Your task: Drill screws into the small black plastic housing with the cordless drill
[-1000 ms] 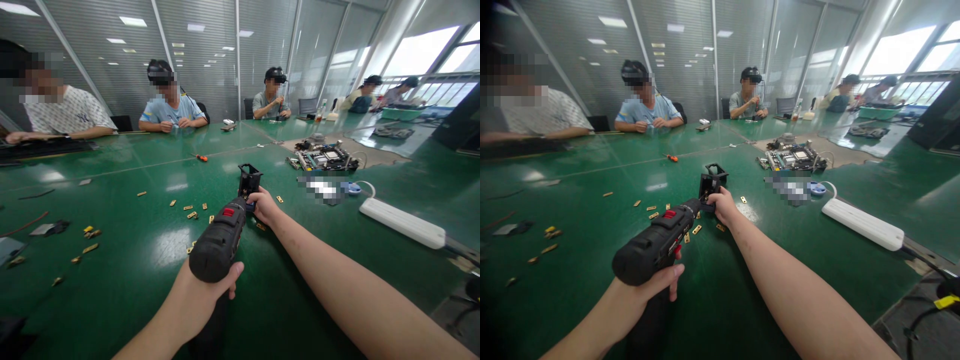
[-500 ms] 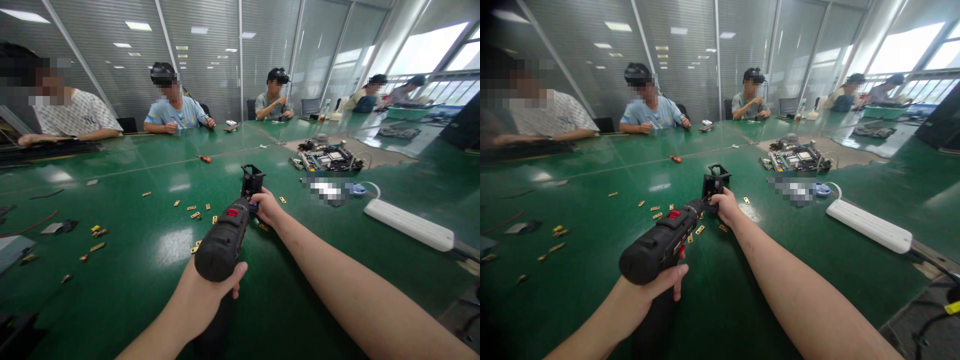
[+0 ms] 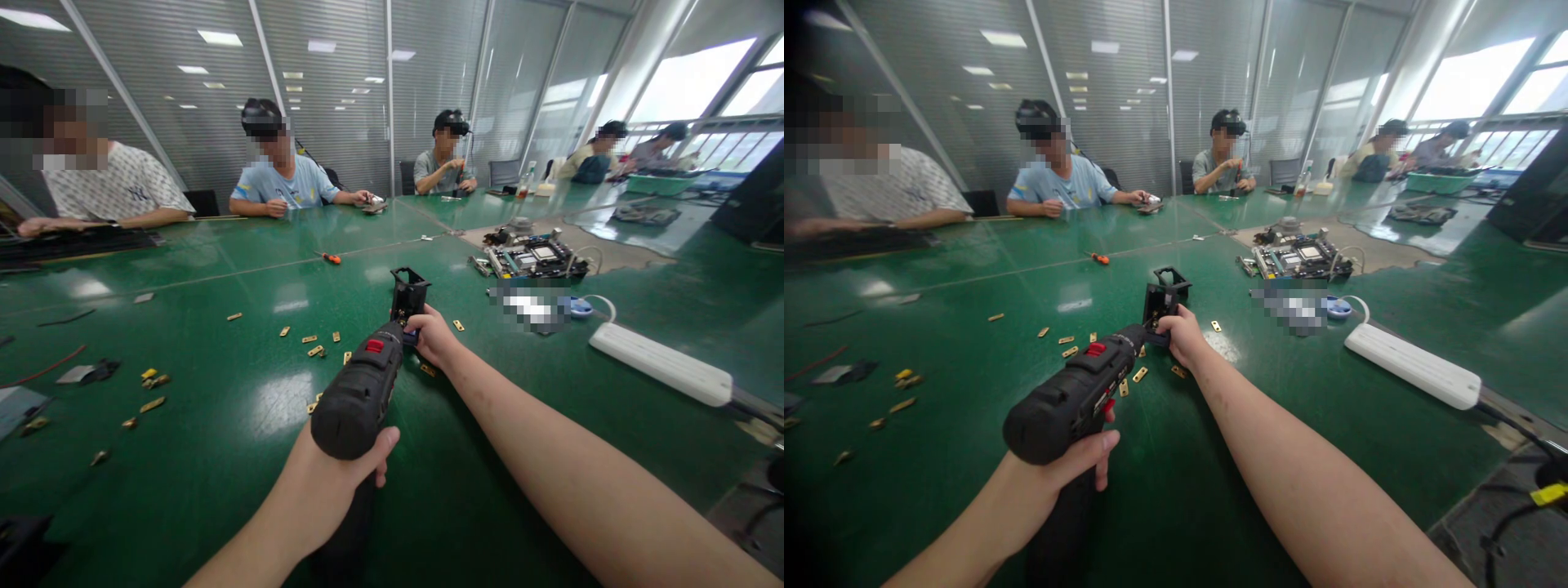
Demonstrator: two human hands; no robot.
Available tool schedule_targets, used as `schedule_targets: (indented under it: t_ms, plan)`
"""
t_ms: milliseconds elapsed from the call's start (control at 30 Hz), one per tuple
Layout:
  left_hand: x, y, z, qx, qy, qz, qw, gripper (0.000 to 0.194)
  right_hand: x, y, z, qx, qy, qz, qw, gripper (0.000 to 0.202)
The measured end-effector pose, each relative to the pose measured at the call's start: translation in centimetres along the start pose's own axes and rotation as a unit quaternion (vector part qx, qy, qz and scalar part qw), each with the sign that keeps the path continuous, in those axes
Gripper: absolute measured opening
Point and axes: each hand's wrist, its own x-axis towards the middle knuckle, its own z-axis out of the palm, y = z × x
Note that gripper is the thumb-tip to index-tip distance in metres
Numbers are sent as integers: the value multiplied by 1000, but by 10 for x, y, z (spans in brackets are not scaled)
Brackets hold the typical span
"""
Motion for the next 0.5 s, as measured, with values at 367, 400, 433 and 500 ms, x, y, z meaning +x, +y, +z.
schedule_targets:
  t_ms: [367,400,433,500]
  plan:
    - [0,1,2,4,20,-10,1000,34,2,2,-1,-4,-5,-8,1000,39]
    - [0,1,2,3,22,-10,1000,34,3,2,-1,-5,-5,-9,1000,39]
    - [0,1,2,2,21,-7,1000,32,3,2,-1,-5,-4,-10,1000,38]
    - [0,2,2,-8,22,-2,1000,29,3,3,-1,-5,-3,-10,1000,38]
